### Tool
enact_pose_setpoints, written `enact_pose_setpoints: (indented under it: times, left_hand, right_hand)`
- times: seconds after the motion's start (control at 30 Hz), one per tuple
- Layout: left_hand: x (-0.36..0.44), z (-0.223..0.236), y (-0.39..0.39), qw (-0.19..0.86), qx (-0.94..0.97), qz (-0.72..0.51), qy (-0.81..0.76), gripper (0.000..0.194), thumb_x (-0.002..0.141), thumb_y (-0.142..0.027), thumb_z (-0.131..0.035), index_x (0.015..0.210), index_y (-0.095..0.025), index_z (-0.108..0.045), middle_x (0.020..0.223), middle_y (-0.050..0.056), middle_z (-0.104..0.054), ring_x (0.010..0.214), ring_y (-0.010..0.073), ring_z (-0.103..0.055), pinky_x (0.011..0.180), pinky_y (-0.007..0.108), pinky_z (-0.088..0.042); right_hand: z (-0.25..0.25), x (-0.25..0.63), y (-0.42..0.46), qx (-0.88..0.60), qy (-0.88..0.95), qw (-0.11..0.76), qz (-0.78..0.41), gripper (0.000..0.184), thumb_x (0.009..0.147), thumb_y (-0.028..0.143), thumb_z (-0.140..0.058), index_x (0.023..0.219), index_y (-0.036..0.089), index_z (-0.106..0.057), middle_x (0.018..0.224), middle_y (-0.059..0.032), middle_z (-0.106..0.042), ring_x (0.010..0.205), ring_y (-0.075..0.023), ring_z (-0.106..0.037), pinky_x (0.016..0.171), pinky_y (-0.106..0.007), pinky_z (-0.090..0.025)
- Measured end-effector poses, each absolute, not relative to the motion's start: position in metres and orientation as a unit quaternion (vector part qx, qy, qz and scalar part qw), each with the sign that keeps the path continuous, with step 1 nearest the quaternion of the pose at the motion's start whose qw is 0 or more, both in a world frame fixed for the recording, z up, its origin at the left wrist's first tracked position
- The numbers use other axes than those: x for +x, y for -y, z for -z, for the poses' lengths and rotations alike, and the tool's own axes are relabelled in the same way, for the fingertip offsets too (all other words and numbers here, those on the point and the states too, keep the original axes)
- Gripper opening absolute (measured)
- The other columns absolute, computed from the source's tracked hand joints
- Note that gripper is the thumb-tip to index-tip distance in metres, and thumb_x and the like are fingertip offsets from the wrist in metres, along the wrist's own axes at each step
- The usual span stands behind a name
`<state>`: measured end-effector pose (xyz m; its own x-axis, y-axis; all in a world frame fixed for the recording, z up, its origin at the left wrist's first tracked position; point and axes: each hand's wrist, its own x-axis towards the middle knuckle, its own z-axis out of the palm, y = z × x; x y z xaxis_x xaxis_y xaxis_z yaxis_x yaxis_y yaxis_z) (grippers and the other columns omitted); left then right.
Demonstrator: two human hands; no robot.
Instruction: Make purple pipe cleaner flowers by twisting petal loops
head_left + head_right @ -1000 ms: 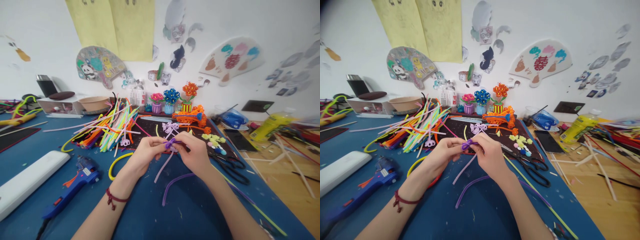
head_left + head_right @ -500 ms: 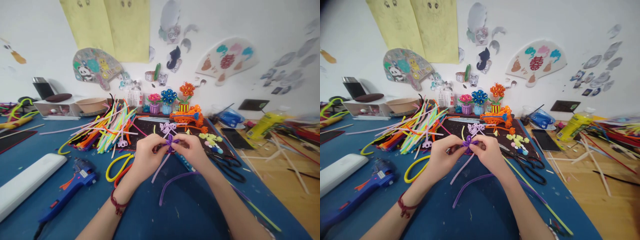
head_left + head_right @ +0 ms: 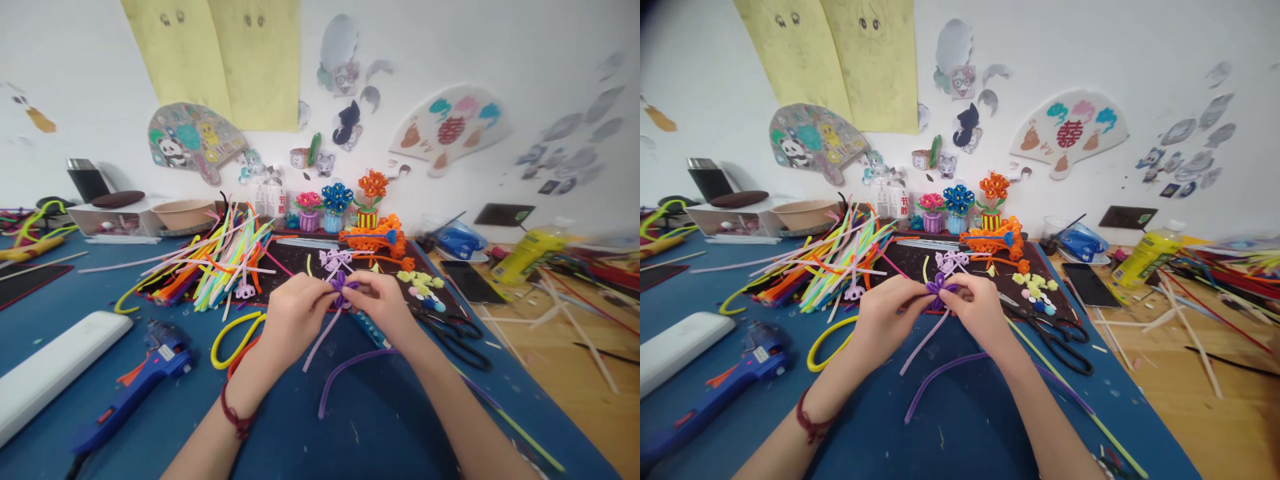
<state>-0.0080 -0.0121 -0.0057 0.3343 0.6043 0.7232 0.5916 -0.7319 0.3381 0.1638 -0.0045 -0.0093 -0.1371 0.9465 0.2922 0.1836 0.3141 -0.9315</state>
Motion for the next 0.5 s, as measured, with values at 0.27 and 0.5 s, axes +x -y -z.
enact_pose_setpoints:
  times: [0.27, 0.5]
  left_hand:
    - [-0.009, 0.000, 0.007, 0.339, 0.687, -0.466, -0.442, 0.028, 0.084, -0.040, -0.061, 0.082, -0.013, -0.068, 0.070, 0.004, -0.065, 0.062, 0.0136, -0.053, 0.057, 0.024, -0.040]
    - [-0.012, -0.009, 0.008, 0.441, 0.654, -0.459, -0.409, 0.019, 0.080, -0.032, -0.065, 0.079, -0.013, -0.066, 0.070, 0.000, -0.060, 0.063, 0.0104, -0.049, 0.059, 0.022, -0.038]
  right_hand:
    - [0.010, 0.162, 0.005, -0.443, 0.676, 0.494, -0.319, 0.016, 0.079, 0.031, -0.064, 0.078, 0.015, -0.064, 0.067, -0.0017, -0.058, 0.057, -0.0138, -0.052, 0.054, -0.026, -0.042]
    - [0.008, 0.162, 0.007, -0.391, 0.696, 0.461, -0.389, 0.011, 0.084, 0.027, -0.059, 0.078, 0.017, -0.058, 0.071, -0.0001, -0.055, 0.064, -0.0147, -0.055, 0.060, -0.026, -0.045]
